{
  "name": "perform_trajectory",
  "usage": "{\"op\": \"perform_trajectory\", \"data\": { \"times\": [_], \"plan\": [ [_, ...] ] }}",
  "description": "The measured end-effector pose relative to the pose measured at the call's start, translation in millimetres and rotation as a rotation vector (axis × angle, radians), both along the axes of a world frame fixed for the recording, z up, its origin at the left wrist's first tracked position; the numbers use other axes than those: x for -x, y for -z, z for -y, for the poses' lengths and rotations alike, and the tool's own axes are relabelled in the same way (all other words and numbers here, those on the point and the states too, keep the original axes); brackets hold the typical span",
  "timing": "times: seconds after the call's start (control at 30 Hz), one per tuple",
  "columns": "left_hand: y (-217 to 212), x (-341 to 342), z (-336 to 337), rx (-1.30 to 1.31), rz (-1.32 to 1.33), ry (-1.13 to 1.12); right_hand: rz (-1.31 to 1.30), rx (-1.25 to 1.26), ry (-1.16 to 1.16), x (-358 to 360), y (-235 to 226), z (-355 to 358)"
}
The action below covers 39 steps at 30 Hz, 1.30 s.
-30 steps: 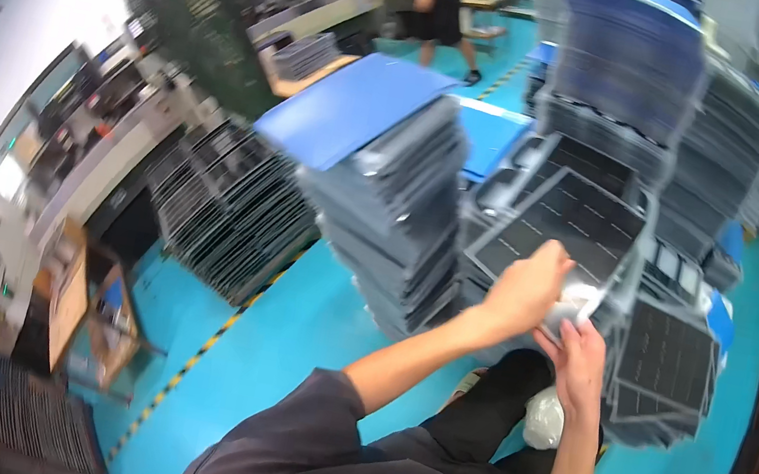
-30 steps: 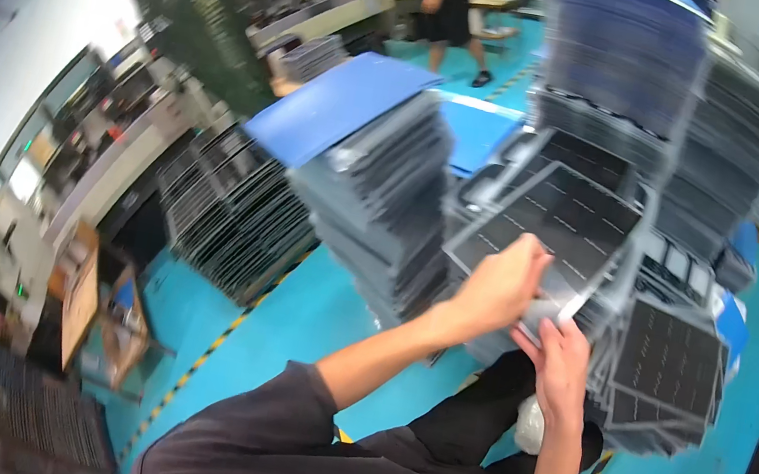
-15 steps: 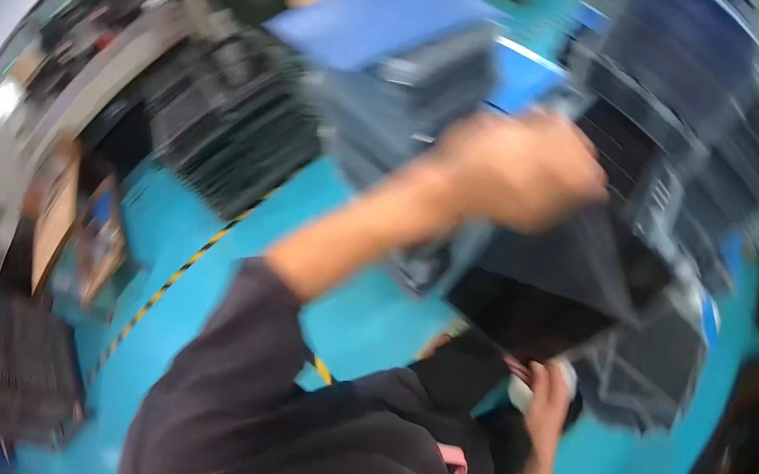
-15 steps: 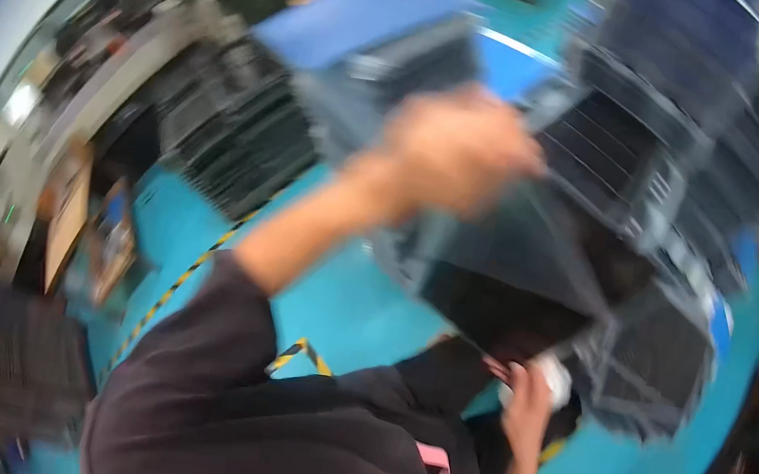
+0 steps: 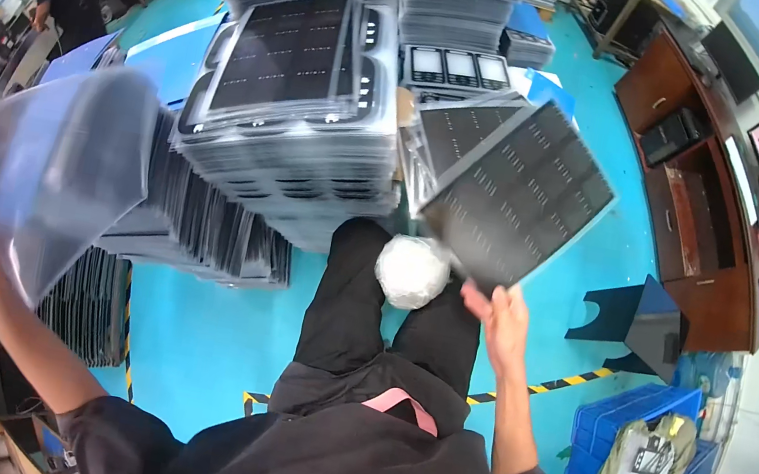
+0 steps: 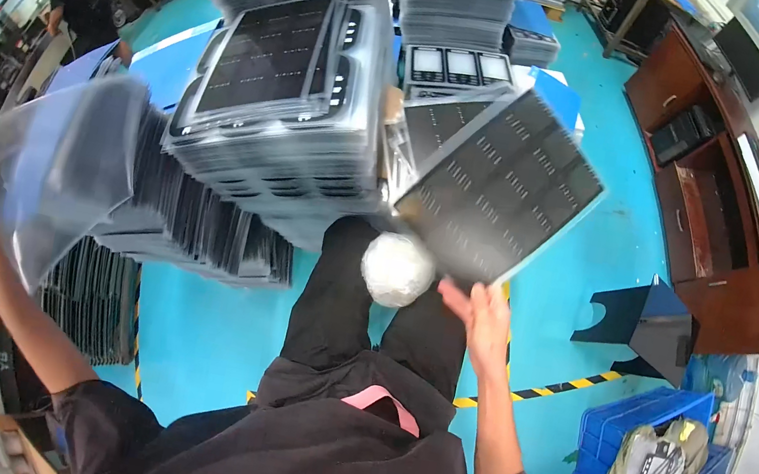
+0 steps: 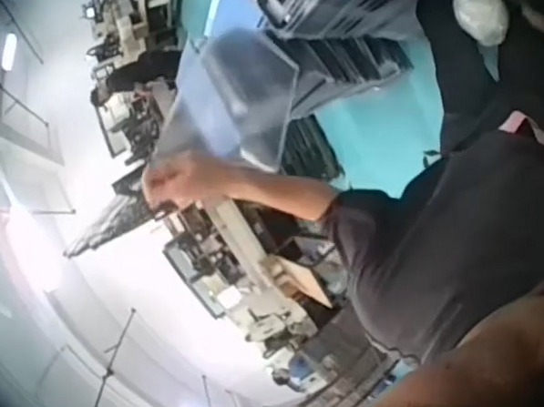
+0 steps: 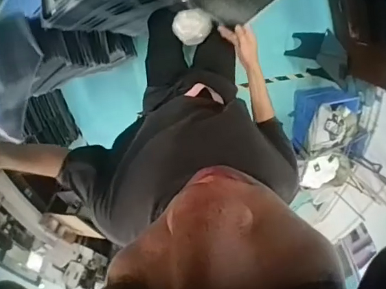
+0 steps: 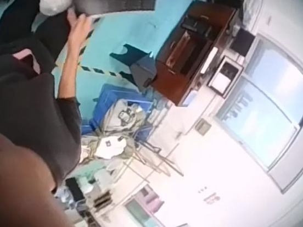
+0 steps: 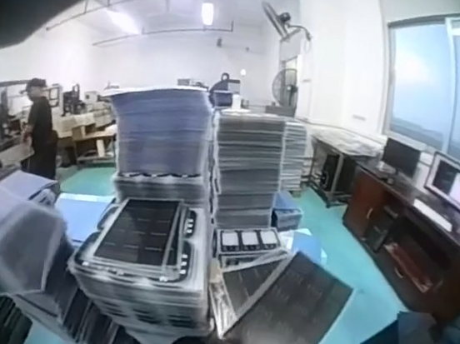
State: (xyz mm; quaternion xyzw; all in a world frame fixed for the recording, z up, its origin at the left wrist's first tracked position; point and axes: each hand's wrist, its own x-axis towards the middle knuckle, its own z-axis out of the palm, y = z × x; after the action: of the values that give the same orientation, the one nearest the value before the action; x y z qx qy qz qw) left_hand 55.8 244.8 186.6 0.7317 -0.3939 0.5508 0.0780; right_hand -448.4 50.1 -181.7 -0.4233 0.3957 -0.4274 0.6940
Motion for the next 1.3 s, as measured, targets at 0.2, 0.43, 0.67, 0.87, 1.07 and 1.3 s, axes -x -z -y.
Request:
{"op": "perform_trajectory", "data": {
  "times": [0.2,0.43,0.67,0.87,1.07,1.3],
  "plan": [
    [70.0,51.1,64.6,0.220,-0.468,0.623,-0.111,-0.078,-0.129,-40.7,-26.0,78.2],
    [129.0,145.3,87.5,-0.360,-1.187,1.216,-0.643,0.310,-0.340,-42.5,-37.0,28.1],
    [173.8,207.6,91.8,-1.154,-1.741,1.466,-0.112,0.636,-0.817,-95.2,-92.0,-37.5],
    [186.7,176.1,85.2,-0.945,-1.803,1.389,-0.251,0.590,-0.813,-68.1,-60.9,-36.8],
    [209.7,179.6,90.7,-1.262,-1.549,1.430,-0.586,0.936,-0.307,-35.5,-38.1,-5.0],
    [305.6,194.4,107.3,-1.097,-1.112,1.305,-0.867,1.103,-0.288,-23.3,21.4,-3.4]
  ]
}}
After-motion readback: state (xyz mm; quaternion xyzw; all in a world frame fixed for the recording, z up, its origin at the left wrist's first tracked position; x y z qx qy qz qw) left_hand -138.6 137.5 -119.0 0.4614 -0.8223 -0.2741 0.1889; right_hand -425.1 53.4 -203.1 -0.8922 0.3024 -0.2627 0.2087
